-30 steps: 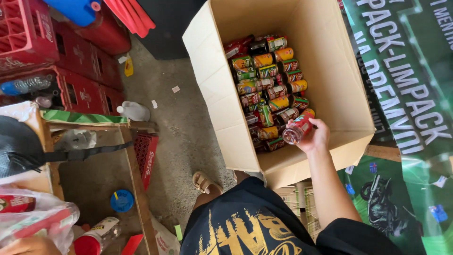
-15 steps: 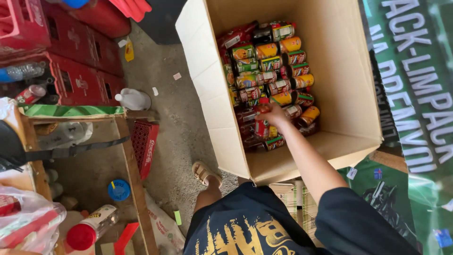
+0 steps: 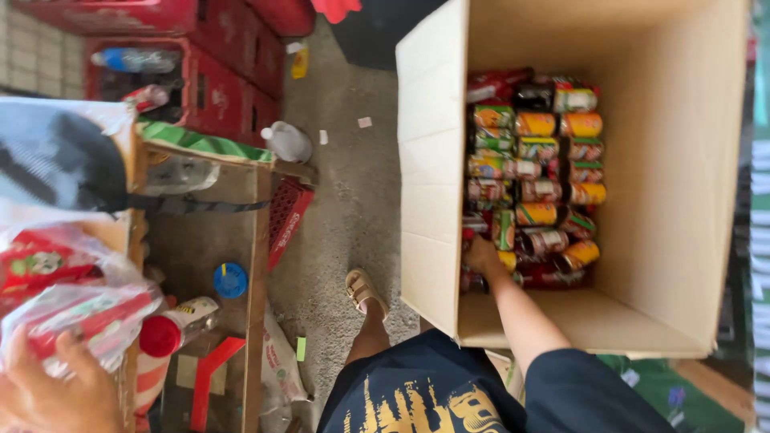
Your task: Stocking and organizing bottled drinks in a grocery store aisle or shelf area.
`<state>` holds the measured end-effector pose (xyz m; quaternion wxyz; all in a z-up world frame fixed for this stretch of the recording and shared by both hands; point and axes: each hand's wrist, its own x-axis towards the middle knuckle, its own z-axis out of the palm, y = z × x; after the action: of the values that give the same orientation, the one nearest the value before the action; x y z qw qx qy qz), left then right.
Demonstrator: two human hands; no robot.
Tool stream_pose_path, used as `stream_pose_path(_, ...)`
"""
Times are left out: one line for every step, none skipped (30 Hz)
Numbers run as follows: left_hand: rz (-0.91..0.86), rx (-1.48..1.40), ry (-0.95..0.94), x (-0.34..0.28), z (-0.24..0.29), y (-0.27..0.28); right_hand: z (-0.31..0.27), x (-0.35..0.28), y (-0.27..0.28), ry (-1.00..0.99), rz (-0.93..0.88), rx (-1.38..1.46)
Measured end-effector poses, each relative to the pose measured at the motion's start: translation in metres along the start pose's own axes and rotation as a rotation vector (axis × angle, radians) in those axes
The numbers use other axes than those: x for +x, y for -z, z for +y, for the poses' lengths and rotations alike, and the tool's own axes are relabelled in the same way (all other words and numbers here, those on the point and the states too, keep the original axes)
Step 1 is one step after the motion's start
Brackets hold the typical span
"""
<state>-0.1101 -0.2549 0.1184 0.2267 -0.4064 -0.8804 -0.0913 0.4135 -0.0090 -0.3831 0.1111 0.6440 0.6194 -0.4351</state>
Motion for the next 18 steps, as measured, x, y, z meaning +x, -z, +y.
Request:
stream_pose_path(0.002,0.008,0.033,-0.007,0.002,0.000,-0.002,-0.004,0.000,0.002,-0.014,-0.009)
stream_pose_path(0.014,0.020,0.062,-0.007,-0.001,-0.005,-0.003,-0.005,-0.001,0.030,-0.018,-0.028)
stream_pose_path(0.078,0.004,-0.013,-0.008,-0.005,-0.010,-0.003,-0.004,-0.001,0.052,-0.033,-0.044)
stream_pose_path(0.139,-0.010,-0.090,-0.009,-0.010,-0.016,-0.003,-0.004,-0.001,0.073,-0.048,-0.061)
stream_pose_path(0.150,0.007,-0.058,-0.013,-0.013,-0.017,0.006,0.001,-0.003,0.102,-0.053,-0.084)
stream_pose_path(0.169,-0.036,-0.051,-0.016,-0.017,-0.018,0.015,0.007,-0.006,0.140,-0.050,-0.101)
stream_pose_path(0.190,-0.081,-0.043,-0.019,-0.021,-0.021,0.024,0.014,-0.007,0.176,-0.047,-0.119)
stream_pose_path(0.201,-0.065,-0.012,-0.023,-0.025,-0.024,0.030,0.017,-0.003,0.204,-0.051,-0.143)
stream_pose_path(0.160,-0.064,0.015,-0.026,-0.030,-0.027,0.036,0.020,0.001,0.217,0.033,-0.119)
stream_pose_path(0.120,-0.065,0.043,-0.029,-0.034,-0.030,0.043,0.024,0.005,0.231,0.116,-0.092)
stream_pose_path(0.130,-0.049,0.075,-0.028,-0.030,-0.029,0.047,0.028,0.014,0.261,0.109,-0.114)
stream_pose_path(0.130,-0.075,0.085,-0.026,-0.027,-0.028,0.051,0.032,0.023,0.106,0.207,0.203)
stream_pose_path(0.130,-0.102,0.092,-0.021,-0.025,-0.028,0.054,0.036,0.032,-0.058,0.293,0.521)
stream_pose_path(0.142,-0.088,0.122,-0.020,-0.023,-0.027,0.040,0.024,0.056,-0.030,0.282,0.503)
stream_pose_path(0.162,-0.088,0.115,-0.018,-0.022,-0.027,0.029,0.008,0.078,0.109,0.414,0.801)
stream_pose_path(0.181,-0.088,0.107,-0.014,-0.020,-0.026,0.017,-0.007,0.101,0.253,0.533,1.103)
stream_pose_path(0.191,-0.079,0.127,-0.012,-0.020,-0.023,-0.017,-0.033,0.125,0.272,0.519,1.095)
stream_pose_path(0.197,-0.068,0.111,-0.009,-0.019,-0.019,-0.052,-0.059,0.149,0.279,0.703,1.050)
